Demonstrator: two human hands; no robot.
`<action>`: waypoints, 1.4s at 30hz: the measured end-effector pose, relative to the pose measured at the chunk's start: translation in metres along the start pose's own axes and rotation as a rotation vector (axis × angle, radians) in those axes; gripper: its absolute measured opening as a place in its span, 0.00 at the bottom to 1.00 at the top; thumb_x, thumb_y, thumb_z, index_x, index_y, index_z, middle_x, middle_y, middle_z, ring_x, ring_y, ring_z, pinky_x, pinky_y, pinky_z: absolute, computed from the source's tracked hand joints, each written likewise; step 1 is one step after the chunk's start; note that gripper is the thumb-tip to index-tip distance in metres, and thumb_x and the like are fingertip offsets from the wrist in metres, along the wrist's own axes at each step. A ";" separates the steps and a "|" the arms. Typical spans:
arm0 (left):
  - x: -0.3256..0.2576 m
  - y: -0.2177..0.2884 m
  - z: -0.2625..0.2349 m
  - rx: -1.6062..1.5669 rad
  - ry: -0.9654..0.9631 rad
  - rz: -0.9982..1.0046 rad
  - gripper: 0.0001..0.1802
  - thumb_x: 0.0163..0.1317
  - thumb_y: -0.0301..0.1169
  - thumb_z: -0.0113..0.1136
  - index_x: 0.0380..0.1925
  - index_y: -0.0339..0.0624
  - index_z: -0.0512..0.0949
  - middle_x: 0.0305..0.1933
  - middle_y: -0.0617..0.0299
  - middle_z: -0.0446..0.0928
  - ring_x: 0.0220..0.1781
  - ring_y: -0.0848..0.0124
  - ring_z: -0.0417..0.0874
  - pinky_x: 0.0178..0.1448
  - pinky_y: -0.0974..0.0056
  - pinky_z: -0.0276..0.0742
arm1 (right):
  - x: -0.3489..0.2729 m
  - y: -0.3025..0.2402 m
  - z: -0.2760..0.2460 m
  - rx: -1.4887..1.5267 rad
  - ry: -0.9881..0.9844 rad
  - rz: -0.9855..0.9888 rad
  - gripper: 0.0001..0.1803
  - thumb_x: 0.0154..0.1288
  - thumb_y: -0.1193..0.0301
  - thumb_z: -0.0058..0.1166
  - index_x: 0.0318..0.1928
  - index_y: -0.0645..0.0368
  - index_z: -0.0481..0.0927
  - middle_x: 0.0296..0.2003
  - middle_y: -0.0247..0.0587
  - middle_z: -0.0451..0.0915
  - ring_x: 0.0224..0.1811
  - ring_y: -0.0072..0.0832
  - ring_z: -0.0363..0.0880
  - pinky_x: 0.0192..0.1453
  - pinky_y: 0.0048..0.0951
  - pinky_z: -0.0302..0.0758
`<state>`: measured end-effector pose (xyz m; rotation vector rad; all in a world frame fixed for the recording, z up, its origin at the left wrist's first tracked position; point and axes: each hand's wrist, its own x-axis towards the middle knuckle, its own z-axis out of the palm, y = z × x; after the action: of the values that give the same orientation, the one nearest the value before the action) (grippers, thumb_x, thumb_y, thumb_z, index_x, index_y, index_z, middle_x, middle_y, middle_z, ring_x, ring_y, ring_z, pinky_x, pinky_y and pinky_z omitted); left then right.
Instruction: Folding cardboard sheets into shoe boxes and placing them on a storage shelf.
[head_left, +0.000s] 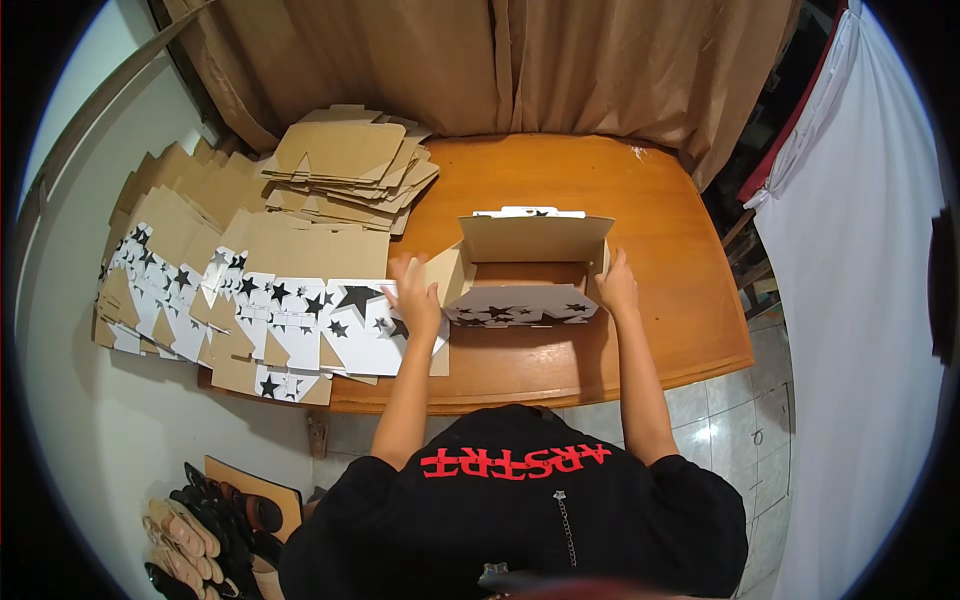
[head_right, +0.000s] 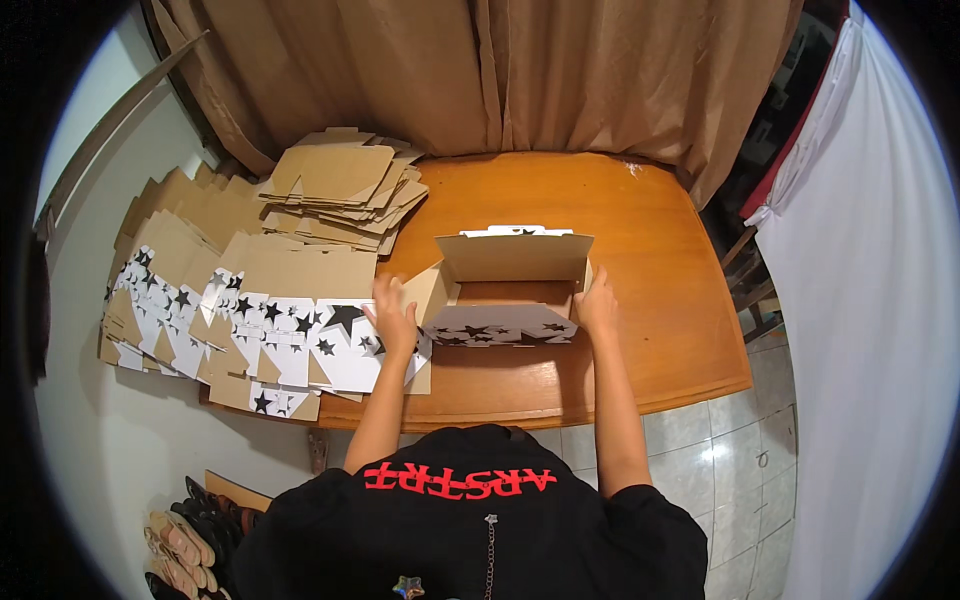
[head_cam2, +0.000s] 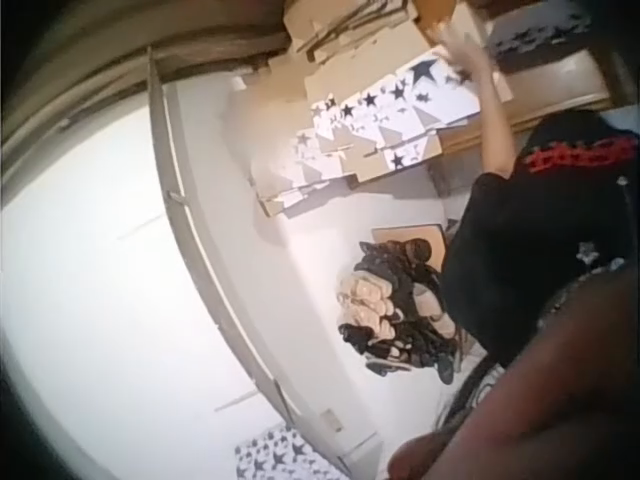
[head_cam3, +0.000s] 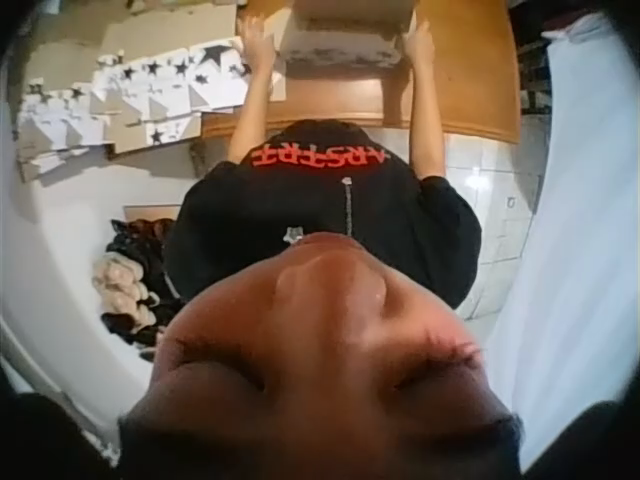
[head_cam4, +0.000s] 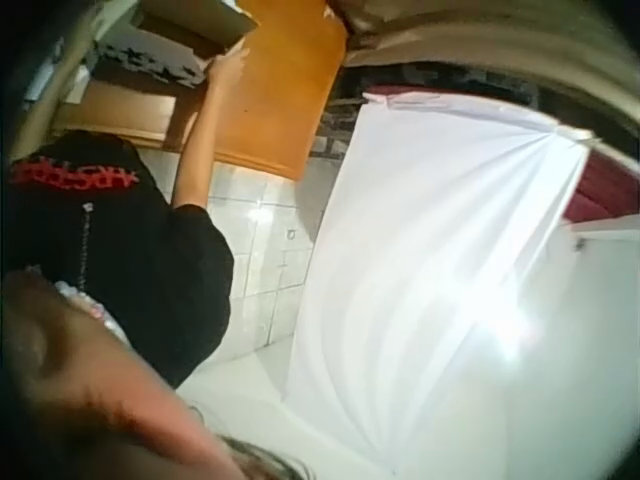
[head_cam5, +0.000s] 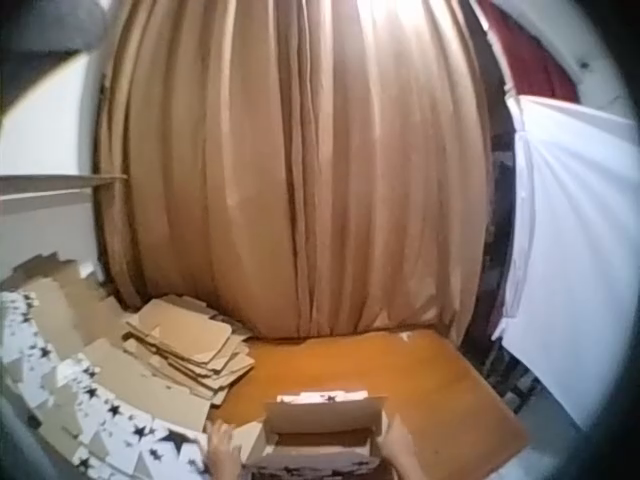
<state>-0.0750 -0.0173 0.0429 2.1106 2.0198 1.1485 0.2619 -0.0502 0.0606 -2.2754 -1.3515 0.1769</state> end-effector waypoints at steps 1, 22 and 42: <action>0.003 0.001 -0.002 0.004 0.005 -0.004 0.30 0.50 0.28 0.61 0.56 0.42 0.66 0.60 0.53 0.66 0.68 0.53 0.56 0.67 0.38 0.36 | 0.002 -0.006 -0.003 0.002 -0.002 -0.007 0.39 0.53 0.64 0.56 0.62 0.63 0.56 0.40 0.61 0.76 0.46 0.52 0.74 0.48 0.45 0.71; -0.009 0.016 -0.004 -0.146 -0.704 0.014 0.80 0.16 0.67 0.69 0.67 0.39 0.37 0.72 0.48 0.30 0.73 0.55 0.25 0.67 0.39 0.18 | -0.001 0.002 -0.012 0.002 -0.157 -0.312 0.30 0.48 0.79 0.56 0.55 0.45 0.71 0.54 0.51 0.67 0.53 0.47 0.69 0.54 0.42 0.71; -0.009 0.050 0.011 -0.014 -0.834 0.312 0.47 0.39 0.68 0.56 0.59 0.57 0.67 0.73 0.52 0.33 0.72 0.47 0.26 0.65 0.35 0.19 | -0.001 0.076 -0.001 0.578 0.206 0.331 0.26 0.60 0.57 0.51 0.49 0.67 0.72 0.45 0.50 0.76 0.44 0.40 0.75 0.50 0.37 0.70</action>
<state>-0.0254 -0.0288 0.0538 2.3667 1.3241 0.1769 0.3222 -0.0817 0.0259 -1.9332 -0.6930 0.3775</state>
